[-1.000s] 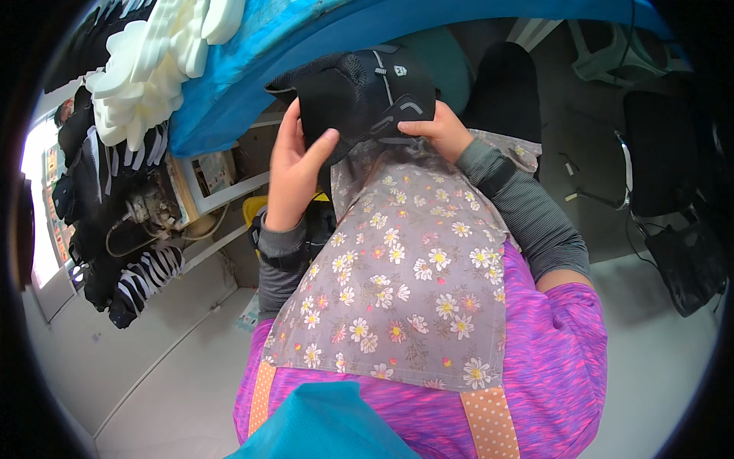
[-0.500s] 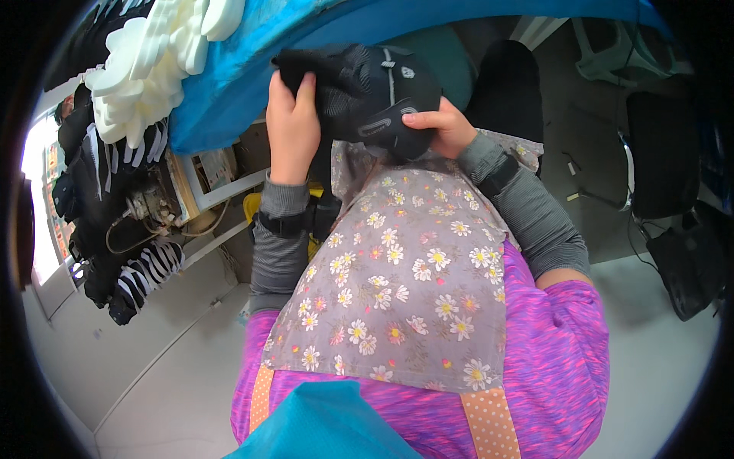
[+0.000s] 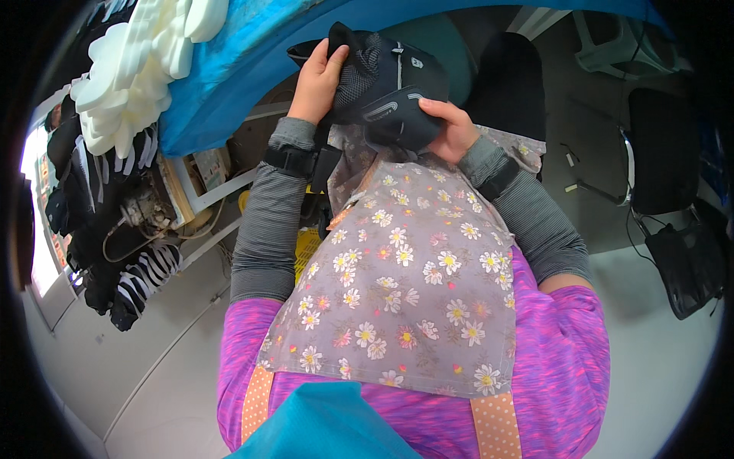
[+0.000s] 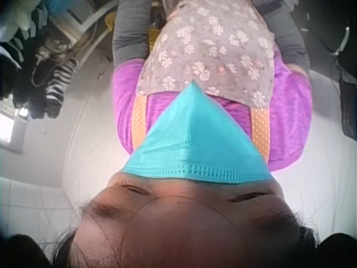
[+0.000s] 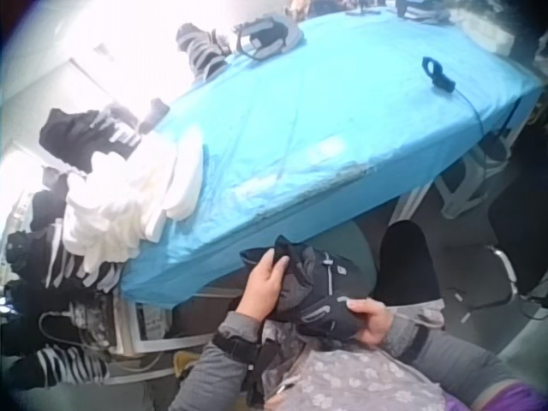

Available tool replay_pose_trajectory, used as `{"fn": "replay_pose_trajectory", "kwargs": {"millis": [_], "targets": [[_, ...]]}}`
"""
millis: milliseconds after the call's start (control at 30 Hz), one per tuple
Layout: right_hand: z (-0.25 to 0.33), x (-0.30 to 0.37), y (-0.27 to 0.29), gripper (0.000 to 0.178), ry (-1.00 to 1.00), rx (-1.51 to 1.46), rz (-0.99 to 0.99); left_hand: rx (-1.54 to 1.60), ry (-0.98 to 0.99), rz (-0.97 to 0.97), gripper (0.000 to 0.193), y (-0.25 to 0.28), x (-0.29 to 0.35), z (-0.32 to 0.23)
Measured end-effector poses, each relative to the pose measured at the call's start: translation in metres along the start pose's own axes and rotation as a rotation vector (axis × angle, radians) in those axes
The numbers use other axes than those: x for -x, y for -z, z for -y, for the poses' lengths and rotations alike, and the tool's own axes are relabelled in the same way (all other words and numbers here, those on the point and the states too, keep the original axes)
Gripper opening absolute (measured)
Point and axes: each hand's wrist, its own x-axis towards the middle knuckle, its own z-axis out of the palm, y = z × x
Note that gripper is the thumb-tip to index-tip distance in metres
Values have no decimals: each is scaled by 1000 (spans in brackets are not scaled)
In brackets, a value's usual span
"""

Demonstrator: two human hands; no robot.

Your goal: The worker is manually inserting white foam padding and structural inserts into the interior of a black shoe upper.

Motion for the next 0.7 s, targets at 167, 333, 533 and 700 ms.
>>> {"fn": "replay_pose_trajectory", "kwargs": {"millis": [167, 333, 533, 700], "targets": [[-14, 6, -5, 46, 76, 278, 65, 577, 234, 136, 31, 15, 8, -44], [3, 3, -20, 41, 138, 375, 81, 223, -33, 93, 29, 40, 7, -62], [8, 0, -5, 36, 84, 158, 85, -269, -167, -65, 25, 15, -6, -53], [7, -3, -1, 35, 36, 155, 46, -335, -116, -54, 21, -4, 0, -30]]}}
